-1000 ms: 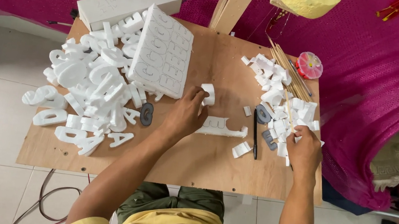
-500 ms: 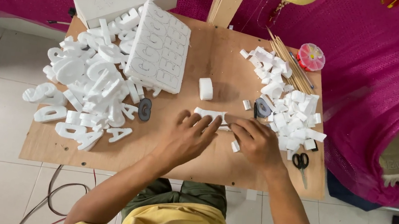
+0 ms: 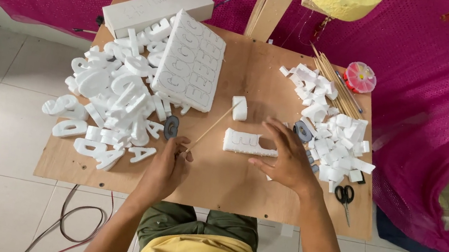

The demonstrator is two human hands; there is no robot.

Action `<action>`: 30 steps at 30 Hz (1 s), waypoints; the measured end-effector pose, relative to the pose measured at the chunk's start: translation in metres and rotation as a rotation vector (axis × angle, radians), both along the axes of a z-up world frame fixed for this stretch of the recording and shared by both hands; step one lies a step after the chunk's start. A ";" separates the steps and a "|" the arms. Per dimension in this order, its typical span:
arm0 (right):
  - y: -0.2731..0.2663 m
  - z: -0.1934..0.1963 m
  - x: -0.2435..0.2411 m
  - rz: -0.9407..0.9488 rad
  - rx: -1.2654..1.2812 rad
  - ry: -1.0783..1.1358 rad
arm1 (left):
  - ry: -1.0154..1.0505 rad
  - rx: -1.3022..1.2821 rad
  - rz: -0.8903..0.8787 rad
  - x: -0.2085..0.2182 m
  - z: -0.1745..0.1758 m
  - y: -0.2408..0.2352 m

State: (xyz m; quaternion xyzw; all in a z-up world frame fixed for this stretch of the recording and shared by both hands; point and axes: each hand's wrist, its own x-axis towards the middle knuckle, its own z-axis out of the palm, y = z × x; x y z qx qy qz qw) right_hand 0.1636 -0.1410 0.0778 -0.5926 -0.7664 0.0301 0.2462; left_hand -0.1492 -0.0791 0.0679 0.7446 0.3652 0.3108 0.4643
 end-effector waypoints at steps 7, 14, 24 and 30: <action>-0.007 -0.015 0.020 -0.006 -0.226 0.060 | -0.214 -0.192 -0.137 0.015 -0.037 0.007; -0.019 -0.010 0.091 -0.513 0.122 -0.099 | -0.094 0.078 -0.167 0.019 -0.026 -0.002; 0.038 -0.047 0.015 -0.109 0.060 -0.088 | 0.075 0.348 -0.298 0.025 -0.009 -0.003; 0.086 -0.062 0.011 -0.026 -0.229 0.068 | 0.399 0.353 -0.441 0.027 0.006 0.012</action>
